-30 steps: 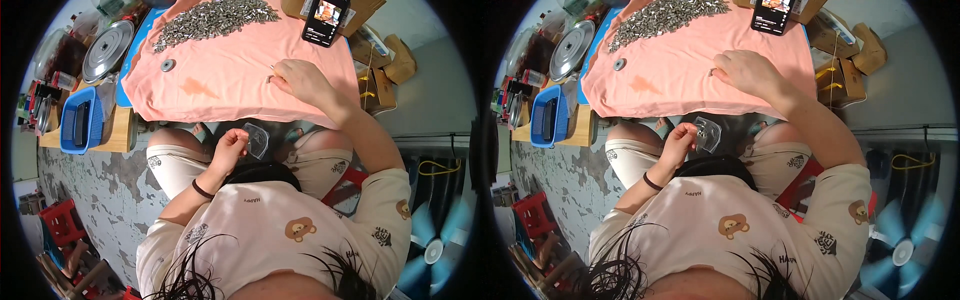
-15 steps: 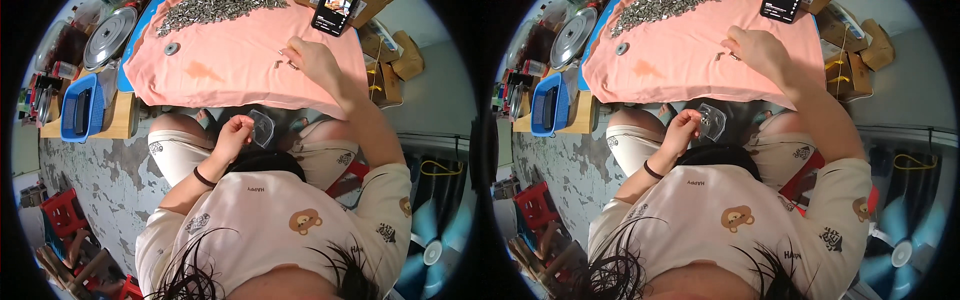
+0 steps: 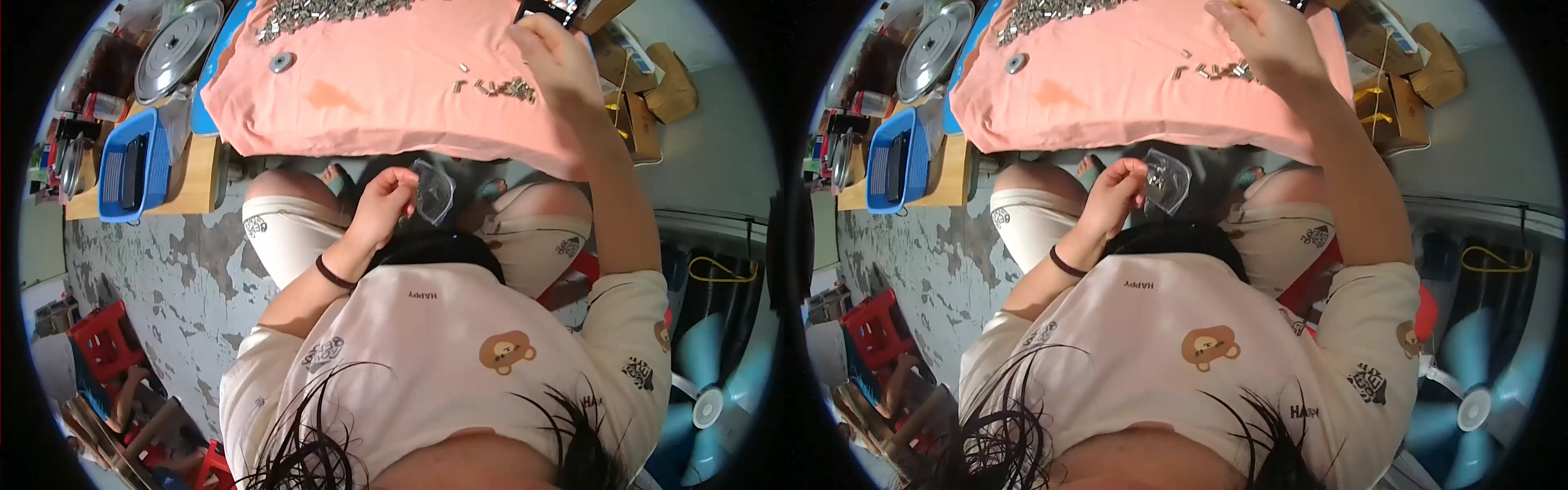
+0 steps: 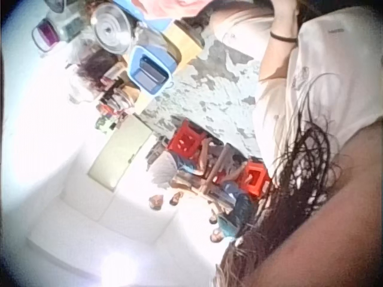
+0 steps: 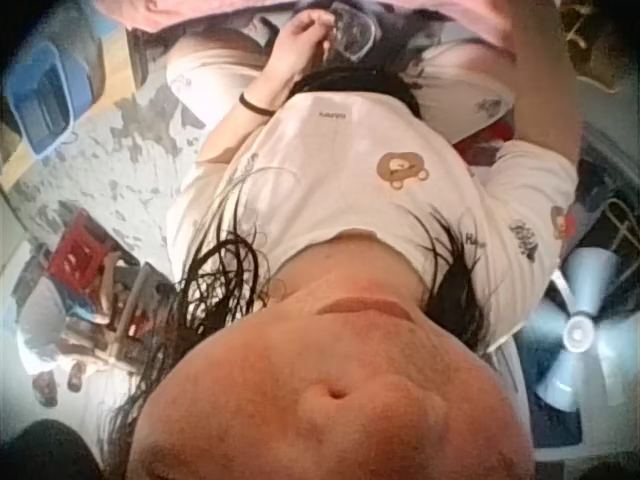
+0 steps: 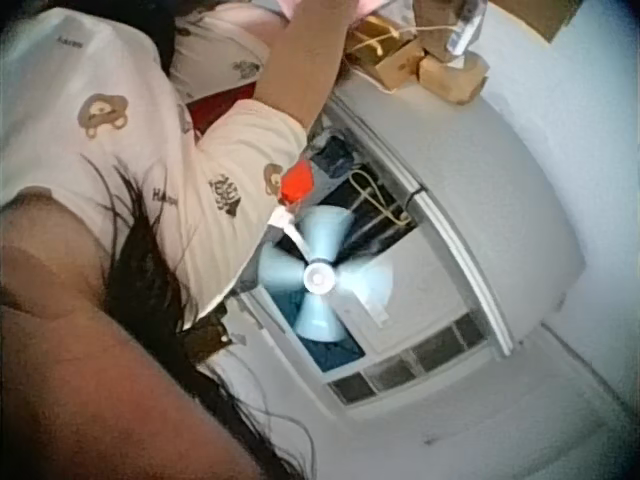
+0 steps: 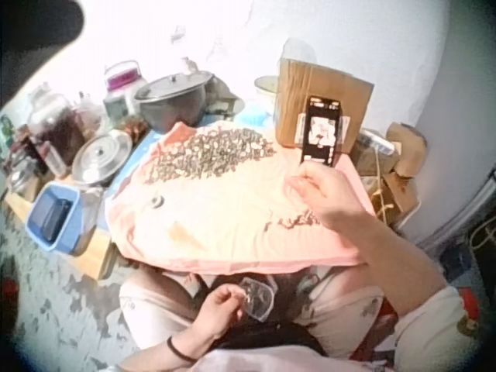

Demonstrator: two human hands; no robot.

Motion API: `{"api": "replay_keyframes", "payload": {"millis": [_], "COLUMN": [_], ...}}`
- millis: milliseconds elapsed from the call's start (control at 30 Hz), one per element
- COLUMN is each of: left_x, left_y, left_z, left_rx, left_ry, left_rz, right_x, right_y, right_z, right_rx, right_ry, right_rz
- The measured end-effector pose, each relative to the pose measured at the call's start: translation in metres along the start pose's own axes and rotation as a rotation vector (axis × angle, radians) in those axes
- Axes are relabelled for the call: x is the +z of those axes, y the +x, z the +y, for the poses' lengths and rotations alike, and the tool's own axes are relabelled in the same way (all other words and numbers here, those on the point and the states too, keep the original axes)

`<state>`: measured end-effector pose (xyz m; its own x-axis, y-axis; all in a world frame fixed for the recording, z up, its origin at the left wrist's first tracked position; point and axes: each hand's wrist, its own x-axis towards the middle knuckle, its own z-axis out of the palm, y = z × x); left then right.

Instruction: The person places small metal pins into a plastic bag and then inserts the pins into a round metal component by hand.

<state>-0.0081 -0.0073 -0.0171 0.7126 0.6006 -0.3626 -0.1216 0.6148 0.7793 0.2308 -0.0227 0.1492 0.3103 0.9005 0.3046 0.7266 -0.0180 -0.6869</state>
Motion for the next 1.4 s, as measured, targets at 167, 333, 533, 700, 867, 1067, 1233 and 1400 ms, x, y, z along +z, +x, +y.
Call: {"api": "replay_keyframes", "payload": {"millis": [167,333,533,700,867,1067,1233,1400], "left_x": [0.003,0.004,0.010,0.005,0.002,-0.003,0.001,-0.001], "left_y": [0.001,-0.002,-0.005,-0.002,-0.003,0.001,0.004,0.004], "left_z": [0.000,0.000,-0.019,-0.018,-0.014,-0.011,-0.008,-0.007], "left_rx": [0.000,0.043,0.064,0.008,0.023,0.057,0.031,0.014], "left_ry": [-0.019,-0.042,0.060,0.094,0.028,-0.009,0.018,0.009], "left_rz": [-0.019,-0.067,-0.211,-0.107,-0.002,0.018,0.018,0.019], "right_x": [0.053,0.131,0.182,0.184,0.148,0.013,-0.019,-0.007], "right_y": [-0.076,-0.123,-0.137,-0.126,-0.119,-0.093,-0.047,-0.028], "right_z": [-0.030,0.029,0.054,0.057,0.036,-0.027,0.019,0.036], "right_rx": [0.184,0.924,0.975,0.960,0.589,0.295,0.010,-0.117], "right_ry": [0.474,1.060,0.842,0.857,0.176,0.369,-0.291,-0.381], "right_rz": [-0.264,-0.489,-0.408,-0.617,-0.676,-0.619,-0.143,-0.255]}}
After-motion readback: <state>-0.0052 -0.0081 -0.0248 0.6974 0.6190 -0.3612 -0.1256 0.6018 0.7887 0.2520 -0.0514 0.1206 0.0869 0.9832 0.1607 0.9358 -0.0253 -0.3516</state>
